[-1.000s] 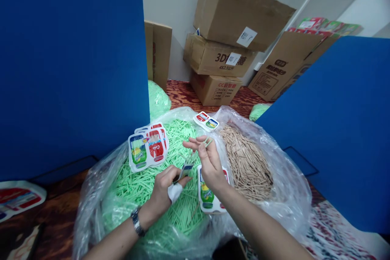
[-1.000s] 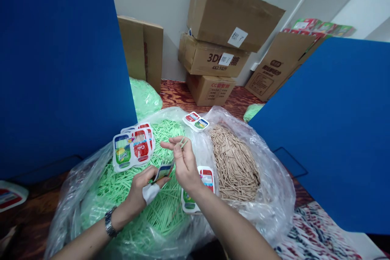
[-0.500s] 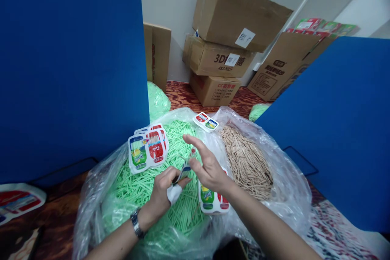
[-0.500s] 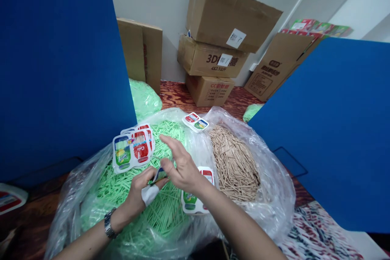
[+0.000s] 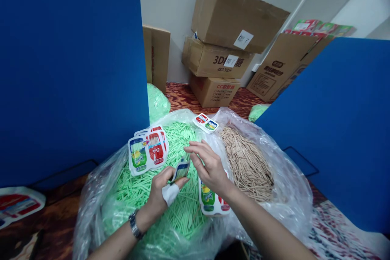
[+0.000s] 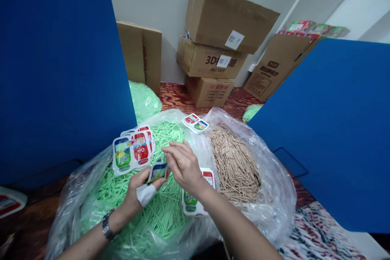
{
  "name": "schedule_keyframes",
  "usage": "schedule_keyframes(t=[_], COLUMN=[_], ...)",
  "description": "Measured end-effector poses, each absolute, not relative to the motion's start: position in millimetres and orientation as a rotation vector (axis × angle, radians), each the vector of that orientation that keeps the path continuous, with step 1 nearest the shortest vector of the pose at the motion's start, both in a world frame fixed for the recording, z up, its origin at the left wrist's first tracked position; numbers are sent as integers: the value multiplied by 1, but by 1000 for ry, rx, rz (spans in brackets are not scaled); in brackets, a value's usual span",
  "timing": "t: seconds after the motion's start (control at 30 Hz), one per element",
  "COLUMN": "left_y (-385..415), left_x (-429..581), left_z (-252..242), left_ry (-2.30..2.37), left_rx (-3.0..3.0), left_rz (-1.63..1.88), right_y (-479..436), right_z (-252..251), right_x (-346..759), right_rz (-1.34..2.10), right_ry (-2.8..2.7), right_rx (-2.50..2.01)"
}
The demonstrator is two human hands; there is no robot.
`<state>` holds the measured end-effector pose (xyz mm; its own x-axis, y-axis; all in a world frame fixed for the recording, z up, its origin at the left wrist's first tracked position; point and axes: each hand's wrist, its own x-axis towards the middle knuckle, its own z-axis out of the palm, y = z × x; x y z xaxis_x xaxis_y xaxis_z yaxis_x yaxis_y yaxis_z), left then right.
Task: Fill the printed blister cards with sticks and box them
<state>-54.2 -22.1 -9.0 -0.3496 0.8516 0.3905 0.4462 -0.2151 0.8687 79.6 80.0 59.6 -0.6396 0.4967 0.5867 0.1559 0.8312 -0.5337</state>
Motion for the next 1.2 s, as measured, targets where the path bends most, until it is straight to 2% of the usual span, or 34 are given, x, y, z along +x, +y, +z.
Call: schedule_keyframes(t=[0.17,0.3,0.4,0.5,0.57,0.7,0.8,0.93,1.2], left_y=[-21,-23,-24,-22,-20,-18,-19,-19,-13], left_x=[-56,-60,-63,-64,-63,-65,-69,-70,-72], left_z=[-14,-15,-12,-9,-10,-11,-11,-11,-10], left_ry=[1666,1581,1504,1475,1419,1406,1530,1428,1488], left_rx=[1488,1363,1258,1171,1087,939,975,958,939], left_rz=[1534,1548,1570,1579,1656,1837,1853,1877,1603], right_y=[74,88,104,109,105,92,88,88,82], right_z=[56,55,45,30,23,20,19,14,5], right_x=[82,90,96,95,92,85,82,80,78], right_rz=[535,656,910,1344,1469,1456,1506,1557,1559], right_ry=[-2411,-2352,-2214,-2081,-1901,-1726,-1676,-1672,-1667], right_rx=[-368,-436,-574,-583,-616,-716,-749,-788,-797])
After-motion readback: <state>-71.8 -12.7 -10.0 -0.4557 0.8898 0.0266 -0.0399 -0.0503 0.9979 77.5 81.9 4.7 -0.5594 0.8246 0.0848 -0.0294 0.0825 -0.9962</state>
